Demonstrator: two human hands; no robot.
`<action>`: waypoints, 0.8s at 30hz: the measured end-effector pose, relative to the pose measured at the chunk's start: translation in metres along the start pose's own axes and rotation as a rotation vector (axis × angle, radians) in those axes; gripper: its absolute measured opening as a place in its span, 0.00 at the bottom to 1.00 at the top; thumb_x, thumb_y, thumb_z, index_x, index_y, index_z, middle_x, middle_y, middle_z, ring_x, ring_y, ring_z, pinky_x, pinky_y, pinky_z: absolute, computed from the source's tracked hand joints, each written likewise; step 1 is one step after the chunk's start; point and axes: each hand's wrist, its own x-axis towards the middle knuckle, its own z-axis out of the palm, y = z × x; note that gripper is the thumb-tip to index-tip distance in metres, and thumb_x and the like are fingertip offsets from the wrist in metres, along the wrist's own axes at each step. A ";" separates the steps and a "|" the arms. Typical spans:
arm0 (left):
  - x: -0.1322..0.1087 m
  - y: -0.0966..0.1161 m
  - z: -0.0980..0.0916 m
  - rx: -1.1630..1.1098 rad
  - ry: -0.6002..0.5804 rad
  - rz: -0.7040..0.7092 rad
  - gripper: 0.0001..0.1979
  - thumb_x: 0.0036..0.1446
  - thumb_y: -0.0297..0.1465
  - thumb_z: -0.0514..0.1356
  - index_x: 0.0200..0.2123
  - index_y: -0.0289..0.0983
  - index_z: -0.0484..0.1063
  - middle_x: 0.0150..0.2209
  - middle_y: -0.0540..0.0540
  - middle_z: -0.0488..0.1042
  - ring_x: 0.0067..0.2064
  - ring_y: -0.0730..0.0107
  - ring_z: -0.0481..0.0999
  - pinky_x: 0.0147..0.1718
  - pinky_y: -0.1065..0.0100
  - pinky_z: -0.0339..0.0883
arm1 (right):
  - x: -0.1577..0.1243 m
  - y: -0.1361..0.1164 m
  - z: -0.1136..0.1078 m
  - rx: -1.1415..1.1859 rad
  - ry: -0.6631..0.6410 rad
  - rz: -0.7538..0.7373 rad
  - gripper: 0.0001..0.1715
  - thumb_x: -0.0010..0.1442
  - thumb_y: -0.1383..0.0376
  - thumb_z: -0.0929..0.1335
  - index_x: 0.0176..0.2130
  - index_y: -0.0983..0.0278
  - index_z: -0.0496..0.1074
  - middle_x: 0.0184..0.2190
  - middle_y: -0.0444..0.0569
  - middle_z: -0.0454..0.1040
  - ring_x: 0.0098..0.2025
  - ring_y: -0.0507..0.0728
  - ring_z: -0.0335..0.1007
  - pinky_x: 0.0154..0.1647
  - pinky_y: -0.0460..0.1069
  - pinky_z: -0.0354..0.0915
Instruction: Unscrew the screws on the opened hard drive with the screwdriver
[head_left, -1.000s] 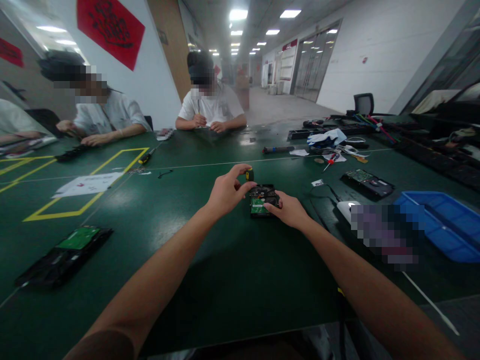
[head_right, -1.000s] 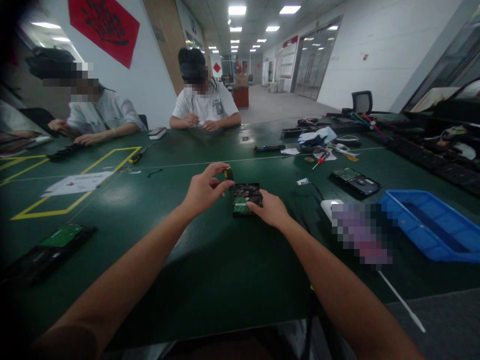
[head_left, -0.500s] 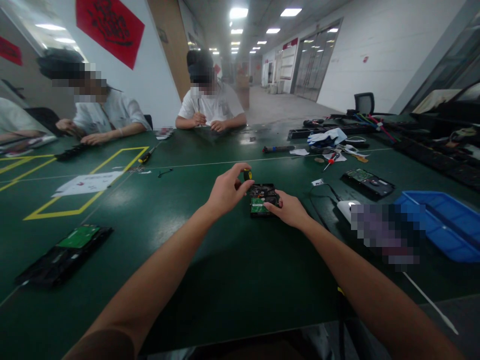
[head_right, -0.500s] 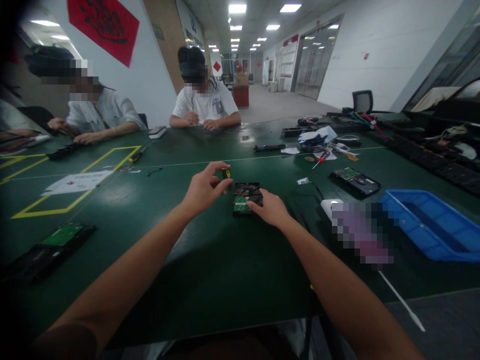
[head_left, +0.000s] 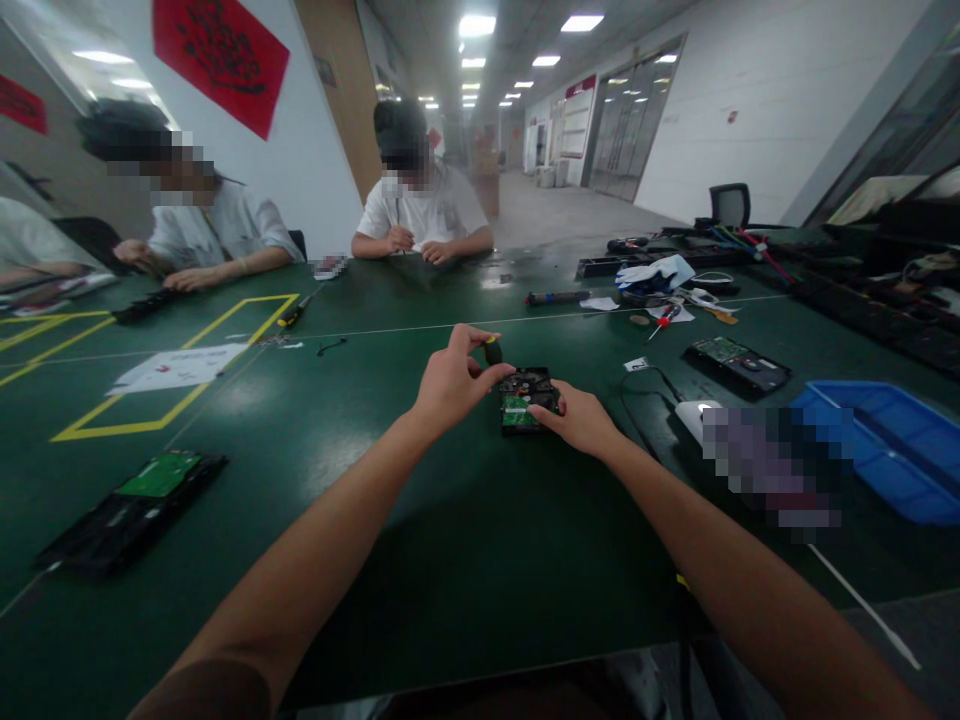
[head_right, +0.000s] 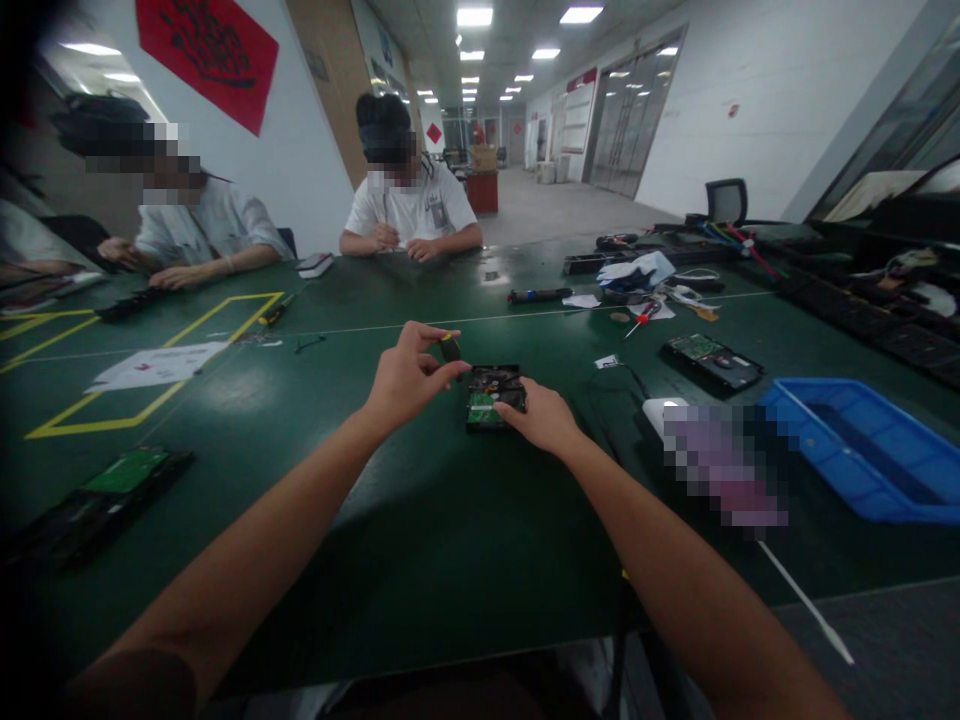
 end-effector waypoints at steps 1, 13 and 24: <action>0.000 0.000 0.000 -0.013 0.008 0.001 0.24 0.54 0.41 0.69 0.48 0.42 0.63 0.51 0.43 0.80 0.26 0.72 0.79 0.27 0.67 0.71 | 0.000 0.000 0.000 0.003 -0.004 -0.002 0.31 0.65 0.47 0.69 0.59 0.62 0.71 0.42 0.53 0.79 0.41 0.60 0.76 0.39 0.50 0.63; 0.000 0.001 0.000 -0.037 -0.058 0.142 0.17 0.64 0.30 0.59 0.56 0.41 0.67 0.52 0.44 0.78 0.27 0.76 0.79 0.32 0.68 0.74 | 0.001 0.001 0.001 0.003 -0.003 -0.012 0.30 0.65 0.47 0.69 0.59 0.62 0.71 0.43 0.53 0.79 0.41 0.60 0.75 0.39 0.50 0.63; 0.000 -0.003 0.001 0.042 -0.041 0.068 0.23 0.61 0.38 0.64 0.57 0.42 0.65 0.44 0.44 0.81 0.26 0.71 0.79 0.32 0.66 0.72 | 0.000 0.002 0.001 0.007 0.007 -0.023 0.31 0.65 0.48 0.70 0.60 0.63 0.70 0.38 0.52 0.79 0.39 0.60 0.75 0.38 0.50 0.62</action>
